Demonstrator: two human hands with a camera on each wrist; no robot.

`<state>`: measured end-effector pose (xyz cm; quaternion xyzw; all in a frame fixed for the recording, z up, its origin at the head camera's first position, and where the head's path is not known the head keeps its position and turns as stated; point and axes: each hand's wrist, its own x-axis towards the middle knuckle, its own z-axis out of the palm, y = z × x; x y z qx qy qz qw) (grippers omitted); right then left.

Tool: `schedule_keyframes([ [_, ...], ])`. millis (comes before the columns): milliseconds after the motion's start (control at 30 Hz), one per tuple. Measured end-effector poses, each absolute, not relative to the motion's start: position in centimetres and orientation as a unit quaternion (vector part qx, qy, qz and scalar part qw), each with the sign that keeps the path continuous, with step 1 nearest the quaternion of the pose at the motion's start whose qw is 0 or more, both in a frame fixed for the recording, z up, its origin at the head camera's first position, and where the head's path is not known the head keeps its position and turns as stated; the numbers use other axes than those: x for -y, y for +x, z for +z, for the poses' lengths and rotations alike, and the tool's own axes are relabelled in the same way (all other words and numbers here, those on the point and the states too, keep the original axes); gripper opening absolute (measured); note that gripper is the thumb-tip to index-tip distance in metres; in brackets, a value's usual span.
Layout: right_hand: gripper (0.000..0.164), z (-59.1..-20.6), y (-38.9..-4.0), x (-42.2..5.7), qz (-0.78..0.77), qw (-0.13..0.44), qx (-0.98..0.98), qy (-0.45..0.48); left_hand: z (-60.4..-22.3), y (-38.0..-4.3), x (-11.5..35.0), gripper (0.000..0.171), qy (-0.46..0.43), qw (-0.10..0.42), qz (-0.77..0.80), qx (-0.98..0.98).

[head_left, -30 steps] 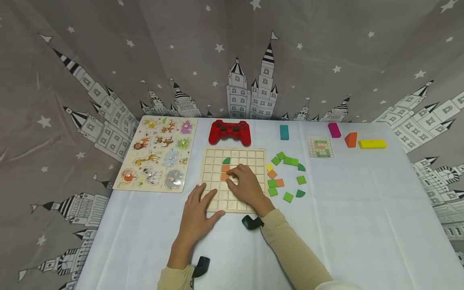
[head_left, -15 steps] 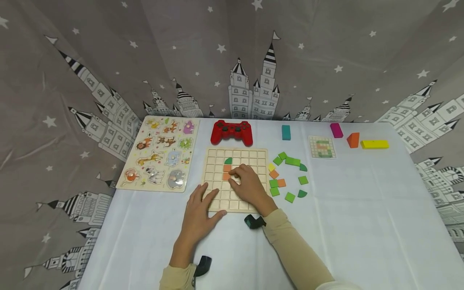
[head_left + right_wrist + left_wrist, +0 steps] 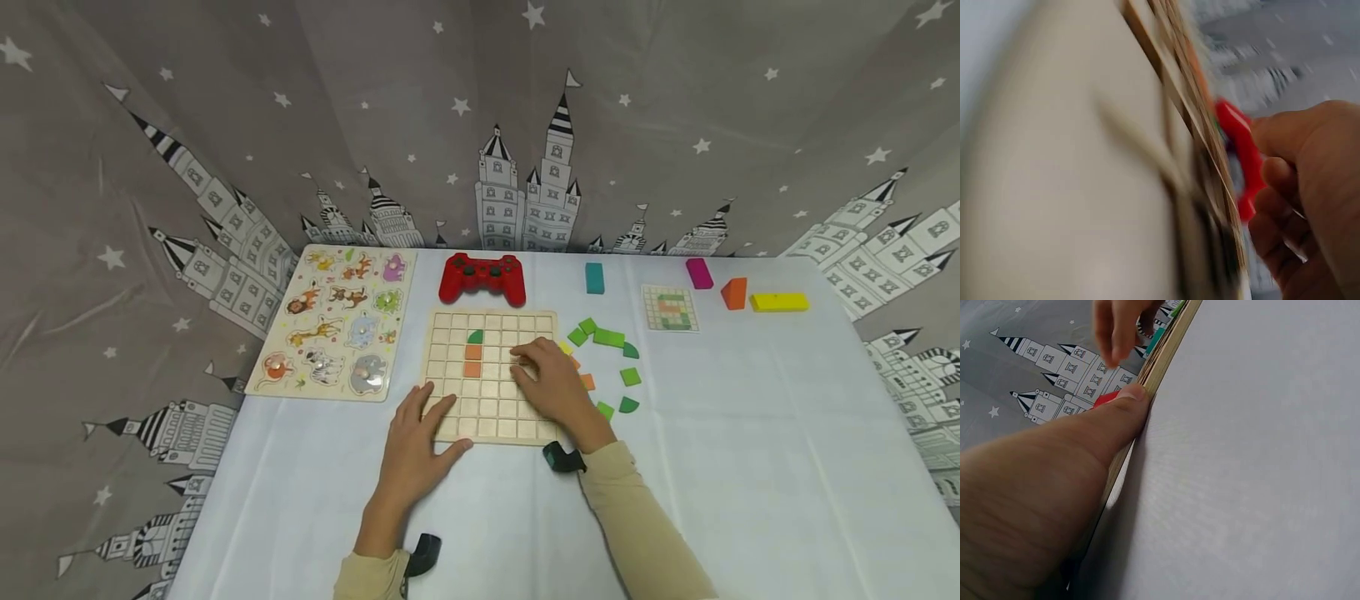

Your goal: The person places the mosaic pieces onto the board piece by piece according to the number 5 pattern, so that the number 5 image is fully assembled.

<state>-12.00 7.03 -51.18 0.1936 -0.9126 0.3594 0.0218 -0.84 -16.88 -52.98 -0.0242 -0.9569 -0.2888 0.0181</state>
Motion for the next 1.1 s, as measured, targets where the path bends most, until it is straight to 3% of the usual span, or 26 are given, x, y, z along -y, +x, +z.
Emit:
schedule_keyframes([
  [167, 0.025, -50.6, -12.2, -13.2, 0.341, 0.023, 0.929, 0.143, -53.1, -0.8, 16.7, 0.071, -0.022, 0.027, -0.292, 0.956],
  [400, 0.038, -50.4, -11.9, -18.7, 0.331, -0.071, 0.937, 0.091, -52.9, -1.0, 16.7, 0.071, -0.021, 0.022, -0.296, 0.955],
  [600, 0.04, -50.6, -11.7, -18.8, 0.325, -0.112, 0.934, 0.099, -52.8, -1.0, 16.5, 0.071, -0.02, 0.018, -0.296, 0.955],
  [800, 0.032, -50.8, -11.7, -18.2, 0.284, -0.097, 0.949, 0.093, -52.7, -1.0, 16.5, 0.071, -0.021, 0.015, -0.296, 0.955],
  [1100, 0.035, -51.1, -11.7, -18.0, 0.281, -0.081, 0.954, 0.073, -52.9, -1.0, 16.6, 0.071, -0.018, 0.01, -0.296, 0.955],
])
